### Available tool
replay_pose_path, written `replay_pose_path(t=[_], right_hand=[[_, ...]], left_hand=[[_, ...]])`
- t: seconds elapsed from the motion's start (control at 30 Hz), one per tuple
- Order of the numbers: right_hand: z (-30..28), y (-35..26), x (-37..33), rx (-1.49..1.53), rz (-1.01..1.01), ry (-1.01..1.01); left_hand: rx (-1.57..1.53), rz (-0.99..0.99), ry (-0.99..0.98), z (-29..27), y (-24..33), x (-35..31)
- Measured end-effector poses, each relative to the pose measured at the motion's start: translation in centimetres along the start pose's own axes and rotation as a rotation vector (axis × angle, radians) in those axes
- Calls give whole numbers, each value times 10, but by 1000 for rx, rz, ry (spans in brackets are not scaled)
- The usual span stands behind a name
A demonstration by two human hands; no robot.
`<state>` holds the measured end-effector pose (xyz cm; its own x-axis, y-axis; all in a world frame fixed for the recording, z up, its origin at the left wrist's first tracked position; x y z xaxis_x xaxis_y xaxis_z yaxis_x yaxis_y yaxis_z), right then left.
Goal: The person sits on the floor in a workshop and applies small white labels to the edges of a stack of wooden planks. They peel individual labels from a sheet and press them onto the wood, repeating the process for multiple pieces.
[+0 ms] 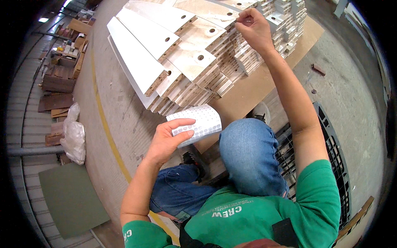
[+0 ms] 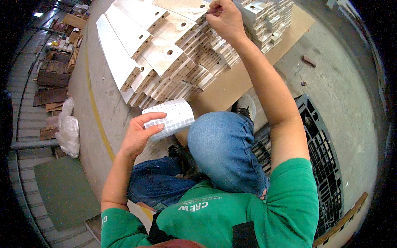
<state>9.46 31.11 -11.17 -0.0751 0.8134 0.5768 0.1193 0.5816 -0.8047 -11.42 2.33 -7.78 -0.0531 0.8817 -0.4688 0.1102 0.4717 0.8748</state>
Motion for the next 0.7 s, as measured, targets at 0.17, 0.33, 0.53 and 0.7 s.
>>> replay_pose_path(t=[0.17, 0.33, 0.53, 0.7], right_hand=[[-5, 4, 2, -19, -68, -16], [-19, 14, 3, -353, -90, -56], [-7, -73, -56, 173, -68, -359], [27, -150, -110, -128, -496, -771]], left_hand=[[31, 36, 11, 0, 0, -2], [169, 143, 138, -3, 5, -2], [-2, 217, 275, -6, 8, -6], [116, 264, 331, -4, 14, -17]])
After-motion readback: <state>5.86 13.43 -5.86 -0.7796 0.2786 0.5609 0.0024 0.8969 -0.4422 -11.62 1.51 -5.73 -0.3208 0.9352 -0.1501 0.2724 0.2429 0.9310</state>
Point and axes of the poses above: each hand's wrist, its own x-axis towards the middle knuckle, its own z-axis out of the palm, y = z × x, the point moved 2 cm from there along x, towards the middle knuckle, and after that the axes turned 1 degree about -z, right-handed, at the moved point
